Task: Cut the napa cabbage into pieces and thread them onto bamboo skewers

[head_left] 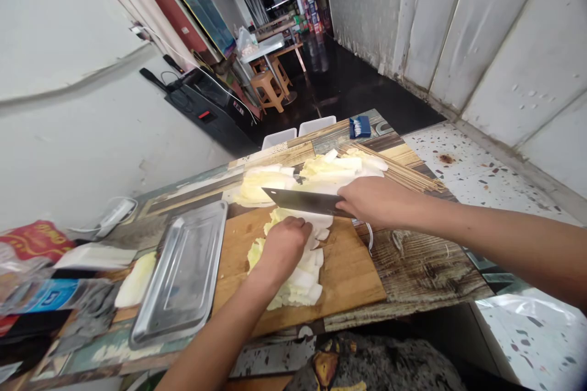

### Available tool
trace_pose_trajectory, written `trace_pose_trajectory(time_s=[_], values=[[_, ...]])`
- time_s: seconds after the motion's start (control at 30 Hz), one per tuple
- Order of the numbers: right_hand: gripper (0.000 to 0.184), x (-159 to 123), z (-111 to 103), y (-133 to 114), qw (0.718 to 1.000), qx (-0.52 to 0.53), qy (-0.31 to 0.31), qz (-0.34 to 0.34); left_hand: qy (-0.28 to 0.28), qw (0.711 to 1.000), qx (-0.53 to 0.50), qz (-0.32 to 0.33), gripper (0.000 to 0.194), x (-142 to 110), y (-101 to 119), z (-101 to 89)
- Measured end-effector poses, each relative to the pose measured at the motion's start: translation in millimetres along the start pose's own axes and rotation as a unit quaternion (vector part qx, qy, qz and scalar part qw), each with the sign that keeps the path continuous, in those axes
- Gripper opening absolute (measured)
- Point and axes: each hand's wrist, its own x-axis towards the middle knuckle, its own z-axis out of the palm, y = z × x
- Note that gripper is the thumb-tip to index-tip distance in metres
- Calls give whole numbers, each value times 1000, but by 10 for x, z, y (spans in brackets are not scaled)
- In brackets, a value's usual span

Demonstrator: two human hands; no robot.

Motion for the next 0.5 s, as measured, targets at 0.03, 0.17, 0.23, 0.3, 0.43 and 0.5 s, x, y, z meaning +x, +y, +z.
trace_pose_trajectory(time_s=[0.03, 0.17, 0.23, 0.3, 0.43, 0.5], values=[[35, -1, -9, -5, 1000, -2, 0, -4, 7, 1000, -2, -1, 18, -16, 16, 26], [35, -8, -46, -39, 1000, -2, -14, 1, 23, 1000, -5, -8, 21, -54, 75, 114], [35, -11, -54, -51, 1000, 2, -22, 2, 26, 1000, -4, -6, 22, -56, 83, 130], [35, -13, -57, -55, 1000, 4, -28, -3, 33, 999, -5, -2, 22, -52, 74, 137], [35, -16, -75, -58, 999, 3, -36, -1, 49, 999, -14, -5, 24, -45, 46, 154], [35, -16, -86, -62, 999, 0, -40, 2, 50, 999, -21, -5, 24, -42, 38, 160]])
